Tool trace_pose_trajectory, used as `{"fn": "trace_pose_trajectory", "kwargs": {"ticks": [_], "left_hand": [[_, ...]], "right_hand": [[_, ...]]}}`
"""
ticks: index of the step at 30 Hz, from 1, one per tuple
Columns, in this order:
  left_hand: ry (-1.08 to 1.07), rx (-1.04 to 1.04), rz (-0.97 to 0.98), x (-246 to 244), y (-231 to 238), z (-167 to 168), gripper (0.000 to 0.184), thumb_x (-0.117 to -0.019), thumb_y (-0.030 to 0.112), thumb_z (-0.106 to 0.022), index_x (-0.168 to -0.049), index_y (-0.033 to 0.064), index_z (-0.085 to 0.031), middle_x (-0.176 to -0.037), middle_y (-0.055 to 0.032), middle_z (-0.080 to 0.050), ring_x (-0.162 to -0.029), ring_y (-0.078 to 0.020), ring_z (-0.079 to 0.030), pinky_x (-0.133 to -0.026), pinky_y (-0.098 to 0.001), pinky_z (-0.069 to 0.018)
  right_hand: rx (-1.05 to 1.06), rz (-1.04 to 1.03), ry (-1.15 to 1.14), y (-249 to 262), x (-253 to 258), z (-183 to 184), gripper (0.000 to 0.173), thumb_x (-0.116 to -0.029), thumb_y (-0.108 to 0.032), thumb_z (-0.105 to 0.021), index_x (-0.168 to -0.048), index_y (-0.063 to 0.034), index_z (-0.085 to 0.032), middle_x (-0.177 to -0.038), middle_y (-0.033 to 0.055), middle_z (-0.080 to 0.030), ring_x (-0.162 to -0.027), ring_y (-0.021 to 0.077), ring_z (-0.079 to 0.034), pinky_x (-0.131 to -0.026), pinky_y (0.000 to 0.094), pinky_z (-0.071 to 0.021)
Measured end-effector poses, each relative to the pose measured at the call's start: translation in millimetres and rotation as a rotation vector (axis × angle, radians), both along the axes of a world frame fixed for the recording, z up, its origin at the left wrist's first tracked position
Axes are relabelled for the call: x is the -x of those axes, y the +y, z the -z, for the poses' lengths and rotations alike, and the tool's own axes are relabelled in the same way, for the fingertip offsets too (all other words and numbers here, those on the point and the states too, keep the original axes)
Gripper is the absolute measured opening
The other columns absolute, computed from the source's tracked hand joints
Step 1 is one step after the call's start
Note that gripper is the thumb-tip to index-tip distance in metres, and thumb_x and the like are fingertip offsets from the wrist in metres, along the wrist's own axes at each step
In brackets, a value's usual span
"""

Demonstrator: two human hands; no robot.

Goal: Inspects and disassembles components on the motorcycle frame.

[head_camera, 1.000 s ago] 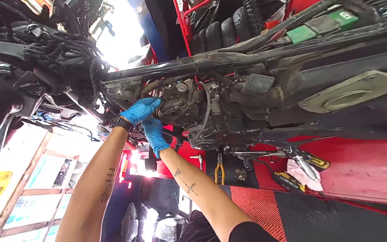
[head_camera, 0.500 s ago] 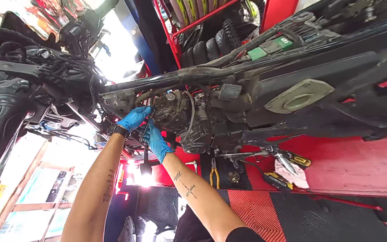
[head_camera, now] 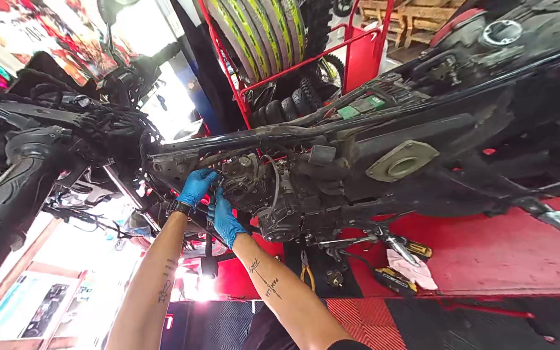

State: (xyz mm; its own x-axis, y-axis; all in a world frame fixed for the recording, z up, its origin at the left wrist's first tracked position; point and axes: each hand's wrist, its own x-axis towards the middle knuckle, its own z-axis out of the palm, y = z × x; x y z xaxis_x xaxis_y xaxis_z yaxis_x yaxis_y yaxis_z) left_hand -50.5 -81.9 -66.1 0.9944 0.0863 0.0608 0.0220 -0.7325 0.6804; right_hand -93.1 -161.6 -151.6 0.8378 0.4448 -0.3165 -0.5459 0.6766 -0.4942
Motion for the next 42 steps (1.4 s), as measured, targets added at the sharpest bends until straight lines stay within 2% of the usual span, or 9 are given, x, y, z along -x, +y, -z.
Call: {"fn": "trace_pose_trajectory", "kwargs": {"ticks": [4,8,11,15,19,24,27,32,42], "left_hand": [[0.051,-0.202,-0.238,-5,-12,4,0.032,-0.0969,0.031,-0.069,-0.116,0.0059,-0.074,-0.112,-0.0136,-0.075,-0.107,-0.0250,-0.071,-0.101,-0.0493,-0.0538],[0.275,-0.310,-0.244,-19,-19,-3,0.051,-0.0965,0.048,-0.069,-0.119,0.0017,-0.071,-0.121,-0.0211,-0.069,-0.117,-0.0340,-0.065,-0.105,-0.0573,-0.0475],[0.343,-0.224,-0.222,-19,-18,-4,0.052,-0.1016,0.045,-0.064,-0.122,-0.0026,-0.068,-0.120,-0.0217,-0.068,-0.111,-0.0293,-0.066,-0.102,-0.0493,-0.0503],[0.430,-0.180,-0.227,-18,-22,-10,0.050,-0.1045,0.046,-0.058,-0.123,0.0000,-0.066,-0.105,-0.0147,-0.069,-0.084,-0.0175,-0.068,-0.082,-0.0359,-0.0571],[0.464,-0.178,-0.233,-22,-17,-10,0.051,-0.1032,0.049,-0.059,-0.119,0.0021,-0.068,-0.094,-0.0096,-0.070,-0.074,-0.0130,-0.067,-0.074,-0.0315,-0.0573],[0.446,-0.133,-0.244,-25,-15,-6,0.049,-0.1023,0.047,-0.062,-0.119,0.0008,-0.067,-0.092,-0.0102,-0.070,-0.072,-0.0130,-0.067,-0.072,-0.0307,-0.0577],[0.441,-0.177,-0.229,-28,-10,-3,0.051,-0.1017,0.048,-0.062,-0.121,0.0012,-0.068,-0.099,-0.0132,-0.071,-0.079,-0.0168,-0.068,-0.079,-0.0356,-0.0574],[0.449,-0.145,-0.250,-25,-16,-7,0.048,-0.1023,0.044,-0.063,-0.122,0.0004,-0.067,-0.100,-0.0130,-0.070,-0.081,-0.0165,-0.068,-0.080,-0.0355,-0.0579],[0.424,-0.051,-0.271,-25,-20,-6,0.044,-0.1015,0.041,-0.065,-0.116,0.0001,-0.068,-0.085,-0.0072,-0.069,-0.067,-0.0103,-0.064,-0.068,-0.0282,-0.0566]], "right_hand": [[0.051,-0.014,0.040,0,1,-5,0.052,-0.1092,-0.057,-0.030,-0.083,-0.0149,-0.043,-0.059,-0.0037,-0.030,-0.043,0.0098,-0.029,-0.040,0.0244,-0.0281],[0.036,-0.025,0.073,-1,-1,-8,0.053,-0.1088,-0.058,-0.030,-0.078,-0.0163,-0.040,-0.056,-0.0046,-0.027,-0.040,0.0094,-0.026,-0.038,0.0240,-0.0267],[0.064,-0.046,0.068,-3,-1,-11,0.053,-0.1094,-0.058,-0.027,-0.079,-0.0162,-0.040,-0.056,-0.0046,-0.026,-0.040,0.0093,-0.025,-0.038,0.0240,-0.0252],[0.109,-0.061,0.057,-2,-4,-10,0.054,-0.1094,-0.058,-0.026,-0.078,-0.0161,-0.040,-0.056,-0.0043,-0.026,-0.040,0.0102,-0.024,-0.037,0.0253,-0.0244],[0.134,-0.075,0.079,-2,-6,-12,0.055,-0.1092,-0.059,-0.026,-0.076,-0.0162,-0.038,-0.055,-0.0043,-0.023,-0.039,0.0106,-0.022,-0.036,0.0259,-0.0243],[0.176,-0.083,0.095,-3,-7,-15,0.056,-0.1091,-0.059,-0.025,-0.076,-0.0163,-0.037,-0.055,-0.0039,-0.022,-0.039,0.0114,-0.021,-0.037,0.0268,-0.0237],[0.195,-0.099,0.106,-5,-7,-16,0.056,-0.1089,-0.060,-0.025,-0.076,-0.0164,-0.038,-0.055,-0.0039,-0.022,-0.040,0.0114,-0.022,-0.037,0.0269,-0.0243],[0.223,-0.118,0.082,-6,-8,-15,0.056,-0.1097,-0.058,-0.025,-0.076,-0.0157,-0.038,-0.055,-0.0037,-0.023,-0.040,0.0118,-0.023,-0.037,0.0280,-0.0257],[0.211,-0.146,0.109,-15,-10,-20,0.053,-0.1103,-0.056,-0.026,-0.076,-0.0168,-0.036,-0.053,-0.0046,-0.020,-0.038,0.0105,-0.019,-0.036,0.0262,-0.0234]]}}
